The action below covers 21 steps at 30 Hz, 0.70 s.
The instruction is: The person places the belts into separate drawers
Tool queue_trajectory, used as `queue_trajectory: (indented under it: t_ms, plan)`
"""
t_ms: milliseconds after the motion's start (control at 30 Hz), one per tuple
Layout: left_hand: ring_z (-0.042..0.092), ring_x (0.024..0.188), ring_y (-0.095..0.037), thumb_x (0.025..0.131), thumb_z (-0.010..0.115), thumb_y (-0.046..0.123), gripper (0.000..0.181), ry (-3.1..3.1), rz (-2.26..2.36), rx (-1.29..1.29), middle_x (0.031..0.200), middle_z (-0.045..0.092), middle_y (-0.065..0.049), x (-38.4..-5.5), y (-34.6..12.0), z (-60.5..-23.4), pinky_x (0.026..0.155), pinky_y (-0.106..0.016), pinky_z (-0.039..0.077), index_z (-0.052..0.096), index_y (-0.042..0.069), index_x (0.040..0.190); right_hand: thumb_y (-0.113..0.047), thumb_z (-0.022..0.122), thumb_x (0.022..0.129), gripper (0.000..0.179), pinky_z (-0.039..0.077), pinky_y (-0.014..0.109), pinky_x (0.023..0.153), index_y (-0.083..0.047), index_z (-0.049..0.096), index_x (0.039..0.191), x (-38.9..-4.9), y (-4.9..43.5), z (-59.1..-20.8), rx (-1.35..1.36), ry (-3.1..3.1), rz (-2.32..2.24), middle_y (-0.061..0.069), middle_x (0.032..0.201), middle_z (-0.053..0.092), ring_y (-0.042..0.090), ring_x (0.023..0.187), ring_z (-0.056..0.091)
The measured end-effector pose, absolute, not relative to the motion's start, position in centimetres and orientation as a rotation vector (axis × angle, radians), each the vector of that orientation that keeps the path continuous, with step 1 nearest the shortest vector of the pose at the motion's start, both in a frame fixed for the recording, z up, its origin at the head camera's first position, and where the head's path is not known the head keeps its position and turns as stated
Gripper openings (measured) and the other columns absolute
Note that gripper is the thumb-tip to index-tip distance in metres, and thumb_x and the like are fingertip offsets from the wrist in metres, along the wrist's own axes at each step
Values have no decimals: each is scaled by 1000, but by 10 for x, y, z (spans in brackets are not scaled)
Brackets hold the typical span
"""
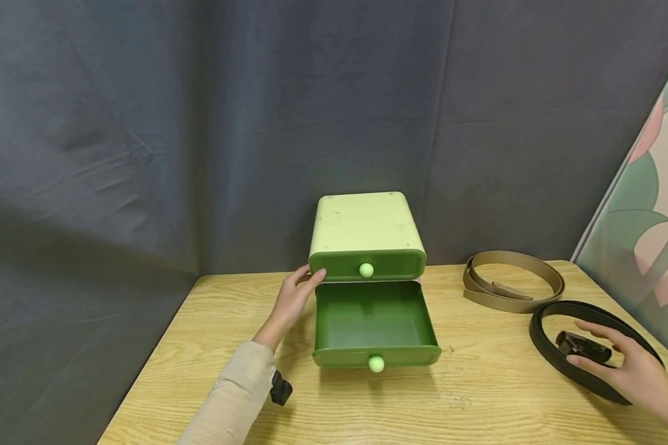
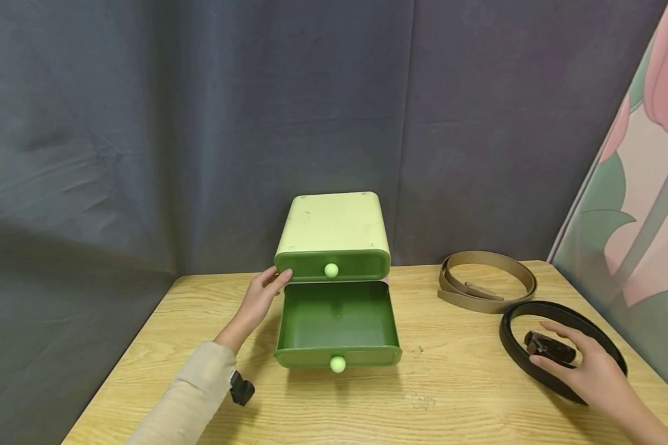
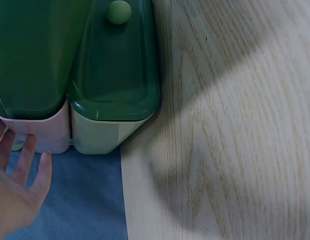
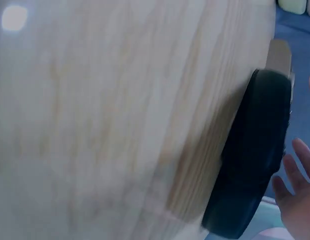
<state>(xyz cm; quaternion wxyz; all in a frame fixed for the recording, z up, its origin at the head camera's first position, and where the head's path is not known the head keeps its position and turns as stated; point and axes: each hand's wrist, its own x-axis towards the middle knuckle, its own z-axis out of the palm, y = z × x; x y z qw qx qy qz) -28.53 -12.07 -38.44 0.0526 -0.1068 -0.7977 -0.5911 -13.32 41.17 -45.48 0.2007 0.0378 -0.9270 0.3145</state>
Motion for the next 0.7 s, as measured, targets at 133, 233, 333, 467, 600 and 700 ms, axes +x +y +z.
queue_trajectory:
  t_ms: [133,233,333,467,600,700]
  plan:
    - [50,126,-33,98,62,40,57,-2422,-1812,-319,135,56,-18,-286,-120,-384,105,-51,39,53,5,142,-17,79,86,85,24,79,89,6,29,151,-135,420,-459,104,-2664,900,-26,140,19,65,116,32]
    - [49,127,-35,99,61,36,56,-2428,-1829,-322,136,54,-20,-283,-120,-381,105,-53,39,51,3,143,-17,78,87,91,29,77,84,4,21,154,-136,426,-462,121,-2725,895,-10,153,16,63,114,34]
    - [49,127,-37,100,60,32,54,-2444,-1833,-323,136,54,-22,-272,-118,-369,105,-53,39,50,0,143,-16,79,86,94,36,71,79,8,19,153,-137,431,-465,139,-2778,870,19,157,26,61,109,38]
    - [49,126,-37,101,59,29,54,-2457,-1823,-328,136,53,-23,-255,-115,-351,105,-51,39,49,-2,143,-14,82,81,91,45,63,74,18,25,144,-141,434,-469,197,-2815,825,42,132,36,55,103,49]
    - [48,127,-38,101,58,29,56,-2454,-1823,-328,138,52,-24,-249,-113,-346,105,-52,39,47,-3,144,-10,88,73,87,53,40,69,18,35,137,-144,435,-473,278,-2767,788,19,134,44,11,107,51]
    - [48,127,-38,101,58,30,55,-2450,-1822,-327,137,52,-23,-251,-115,-348,105,-52,39,47,-3,144,-10,90,69,84,52,37,73,15,42,133,-145,434,-475,302,-2734,761,0,129,48,1,107,45]
